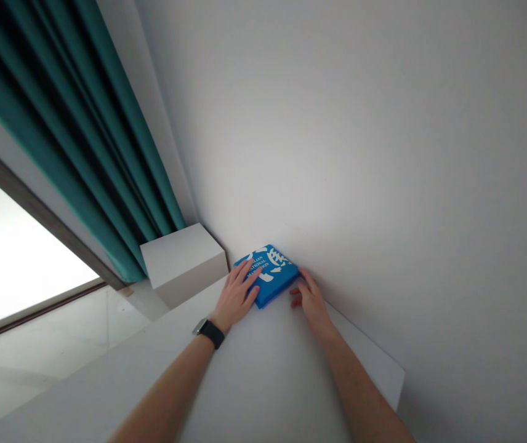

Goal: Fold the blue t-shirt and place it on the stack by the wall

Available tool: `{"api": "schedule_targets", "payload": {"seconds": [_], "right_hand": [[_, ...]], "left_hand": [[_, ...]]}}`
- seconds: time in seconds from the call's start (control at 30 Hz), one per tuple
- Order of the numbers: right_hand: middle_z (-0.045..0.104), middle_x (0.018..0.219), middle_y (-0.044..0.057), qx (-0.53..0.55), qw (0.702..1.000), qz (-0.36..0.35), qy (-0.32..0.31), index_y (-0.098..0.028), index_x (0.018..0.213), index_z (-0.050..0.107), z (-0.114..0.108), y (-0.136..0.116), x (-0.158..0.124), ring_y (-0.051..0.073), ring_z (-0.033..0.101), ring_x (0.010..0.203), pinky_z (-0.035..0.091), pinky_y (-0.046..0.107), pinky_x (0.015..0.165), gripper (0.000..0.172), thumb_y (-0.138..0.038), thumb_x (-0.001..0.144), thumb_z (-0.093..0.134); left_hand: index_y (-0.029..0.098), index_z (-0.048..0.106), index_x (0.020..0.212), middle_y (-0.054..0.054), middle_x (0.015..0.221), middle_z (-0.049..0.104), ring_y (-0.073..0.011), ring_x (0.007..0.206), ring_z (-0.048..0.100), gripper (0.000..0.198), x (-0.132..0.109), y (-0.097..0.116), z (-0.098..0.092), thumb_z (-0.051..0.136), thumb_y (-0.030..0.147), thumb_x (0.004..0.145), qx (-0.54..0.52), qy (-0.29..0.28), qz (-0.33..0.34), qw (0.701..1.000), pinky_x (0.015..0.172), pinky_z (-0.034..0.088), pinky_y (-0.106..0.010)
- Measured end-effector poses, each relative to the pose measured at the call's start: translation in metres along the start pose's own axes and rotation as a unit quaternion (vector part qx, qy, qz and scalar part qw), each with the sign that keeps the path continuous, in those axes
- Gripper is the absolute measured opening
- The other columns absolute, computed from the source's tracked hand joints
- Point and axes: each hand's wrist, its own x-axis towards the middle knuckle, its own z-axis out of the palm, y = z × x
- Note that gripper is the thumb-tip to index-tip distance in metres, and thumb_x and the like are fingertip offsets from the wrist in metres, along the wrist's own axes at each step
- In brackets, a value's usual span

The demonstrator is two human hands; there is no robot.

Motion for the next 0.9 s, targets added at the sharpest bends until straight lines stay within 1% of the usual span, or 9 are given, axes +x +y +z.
{"api": "schedule_targets", "payload": {"seconds": [0.07,0.17,0.3,0.4,0.5,0.57,0.6,0.73,0.9], "right_hand": [[0.065,0.100,0.001,0.069,0.997,0.022,-0.010,-0.027,0.118,0.064,0.002,-0.004,0.000,0.014,0.060,0.069,0.046,0.022,0.045,0.049,-0.030,0.069,0.062],[0.065,0.097,-0.001,0.177,0.983,0.044,-0.031,-0.027,0.106,0.068,0.003,-0.013,-0.001,0.012,0.061,0.064,0.048,0.023,0.046,0.040,-0.025,0.066,0.066],[0.066,0.086,-0.004,0.257,0.958,0.102,-0.071,-0.028,0.105,0.068,0.002,-0.021,-0.003,0.012,0.063,0.062,0.050,0.024,0.050,0.037,-0.020,0.069,0.067],[0.066,0.079,-0.004,0.276,0.942,0.156,-0.111,-0.027,0.109,0.067,0.003,-0.023,-0.004,0.012,0.062,0.060,0.050,0.023,0.050,0.037,-0.017,0.074,0.064],[0.065,0.076,-0.004,0.282,0.933,0.183,-0.125,-0.026,0.108,0.067,0.003,-0.022,-0.003,0.011,0.062,0.058,0.050,0.023,0.050,0.034,-0.016,0.076,0.061],[0.064,0.076,-0.003,0.285,0.933,0.184,-0.123,-0.025,0.107,0.067,0.002,-0.020,-0.001,0.011,0.061,0.057,0.050,0.024,0.050,0.032,-0.017,0.076,0.060],[0.064,0.076,-0.004,0.286,0.933,0.184,-0.122,-0.026,0.106,0.067,0.002,-0.018,0.001,0.011,0.061,0.057,0.050,0.024,0.051,0.032,-0.017,0.076,0.060],[0.063,0.075,-0.003,0.261,0.942,0.174,-0.120,-0.027,0.106,0.068,-0.001,-0.014,0.003,0.012,0.060,0.057,0.050,0.025,0.052,0.032,-0.020,0.076,0.059],[0.064,0.077,-0.002,0.222,0.955,0.149,-0.129,-0.028,0.108,0.068,-0.001,-0.012,0.004,0.013,0.060,0.059,0.051,0.027,0.054,0.034,-0.022,0.076,0.059]], "left_hand": [[0.029,0.042,0.146,-0.004,0.157,0.033,-0.0251,0.145,0.027,0.046,-0.006,0.006,-0.003,0.037,0.034,0.101,0.003,-0.045,0.042,0.998,0.119,0.023,-0.050],[0.029,0.043,0.146,-0.004,0.155,0.037,-0.0238,0.144,0.031,0.045,-0.009,0.009,-0.004,0.035,0.034,0.102,-0.001,-0.073,0.047,0.996,0.119,0.024,-0.050],[0.030,0.046,0.144,-0.004,0.153,0.040,-0.0238,0.142,0.033,0.043,-0.008,0.009,-0.002,0.037,0.033,0.101,-0.015,-0.072,0.044,0.996,0.119,0.025,-0.050],[0.029,0.054,0.137,-0.006,0.150,0.044,-0.0250,0.140,0.036,0.040,-0.007,0.008,-0.002,0.041,0.031,0.099,-0.045,-0.035,0.029,0.998,0.117,0.028,-0.050],[0.022,0.063,0.122,-0.011,0.130,0.058,-0.0258,0.122,0.053,0.034,-0.007,0.002,-0.002,0.043,0.031,0.096,-0.100,0.096,-0.129,0.982,0.104,0.042,-0.046],[0.018,0.060,0.120,-0.010,0.107,0.065,-0.0236,0.100,0.063,0.034,-0.003,-0.005,-0.003,0.042,0.033,0.094,-0.152,0.167,-0.288,0.931,0.089,0.051,-0.041],[0.017,0.057,0.122,-0.008,0.099,0.066,-0.0221,0.090,0.065,0.036,-0.001,-0.009,-0.003,0.043,0.034,0.094,-0.178,0.171,-0.350,0.904,0.083,0.052,-0.038],[0.014,0.042,0.133,-0.006,0.088,0.068,-0.0187,0.073,0.065,0.049,0.018,-0.020,-0.008,0.048,0.041,0.092,-0.232,0.069,-0.448,0.860,0.075,0.050,-0.032],[0.012,0.058,0.111,-0.003,0.067,0.067,-0.0152,0.054,0.059,0.035,0.039,-0.024,-0.017,0.059,0.037,0.086,-0.271,-0.002,-0.460,0.845,0.054,0.045,-0.026]]}}
